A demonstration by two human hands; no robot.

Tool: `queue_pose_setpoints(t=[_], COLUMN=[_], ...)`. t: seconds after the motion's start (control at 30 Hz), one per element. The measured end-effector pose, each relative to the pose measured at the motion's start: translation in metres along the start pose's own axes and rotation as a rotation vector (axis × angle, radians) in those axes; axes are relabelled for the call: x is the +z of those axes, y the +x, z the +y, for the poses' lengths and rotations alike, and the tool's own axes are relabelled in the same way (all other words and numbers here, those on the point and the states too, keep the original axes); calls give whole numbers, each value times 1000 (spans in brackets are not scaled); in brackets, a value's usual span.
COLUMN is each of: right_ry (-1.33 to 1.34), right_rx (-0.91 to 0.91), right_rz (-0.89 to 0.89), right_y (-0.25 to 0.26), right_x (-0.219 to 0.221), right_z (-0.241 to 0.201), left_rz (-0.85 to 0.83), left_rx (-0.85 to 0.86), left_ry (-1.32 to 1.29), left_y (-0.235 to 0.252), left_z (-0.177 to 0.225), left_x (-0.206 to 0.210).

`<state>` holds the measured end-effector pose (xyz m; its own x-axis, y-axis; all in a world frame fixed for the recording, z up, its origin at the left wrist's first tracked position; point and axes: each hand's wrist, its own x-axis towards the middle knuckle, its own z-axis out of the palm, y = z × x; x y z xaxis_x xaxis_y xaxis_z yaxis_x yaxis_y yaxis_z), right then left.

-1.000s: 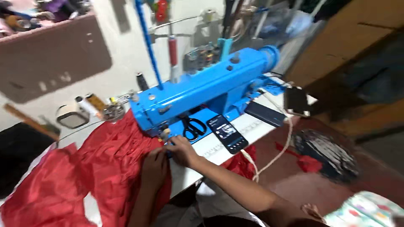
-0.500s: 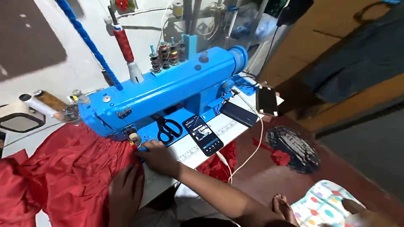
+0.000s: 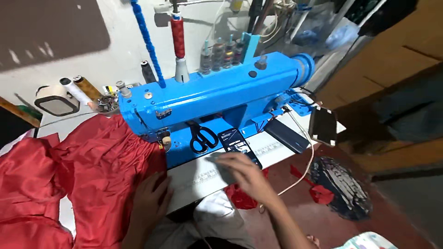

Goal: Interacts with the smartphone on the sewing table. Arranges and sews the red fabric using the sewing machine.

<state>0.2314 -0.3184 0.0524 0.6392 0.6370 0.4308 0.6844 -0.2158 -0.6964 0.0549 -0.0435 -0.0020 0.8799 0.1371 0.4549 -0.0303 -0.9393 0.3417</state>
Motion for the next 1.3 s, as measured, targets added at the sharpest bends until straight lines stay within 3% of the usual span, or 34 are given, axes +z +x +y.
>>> queue_pose_setpoints(t=[0.17,0.37,0.6,0.8,1.03,1.3], right_ry=[-332,-332,-71,134,252,512], right_rx=[179,215,180,234,282,244], right_rz=[138,55,129,218,191,338], right_y=[-36,-9,24,18,16,11], right_x=[-48,-41,-42,-46,-51,-53], right_z=[43,71,110,107,108,116], left_rz=[22,13,32,27,34,42], left_rx=[-6,-32,-67,-72,-78,-79], left_ry=[-2,-17,-24,-19,-31,-20], left_y=[2,2,2,2,4,4], left_z=[0,1,3,2,2,0], left_x=[1,-1,1,2,2,4])
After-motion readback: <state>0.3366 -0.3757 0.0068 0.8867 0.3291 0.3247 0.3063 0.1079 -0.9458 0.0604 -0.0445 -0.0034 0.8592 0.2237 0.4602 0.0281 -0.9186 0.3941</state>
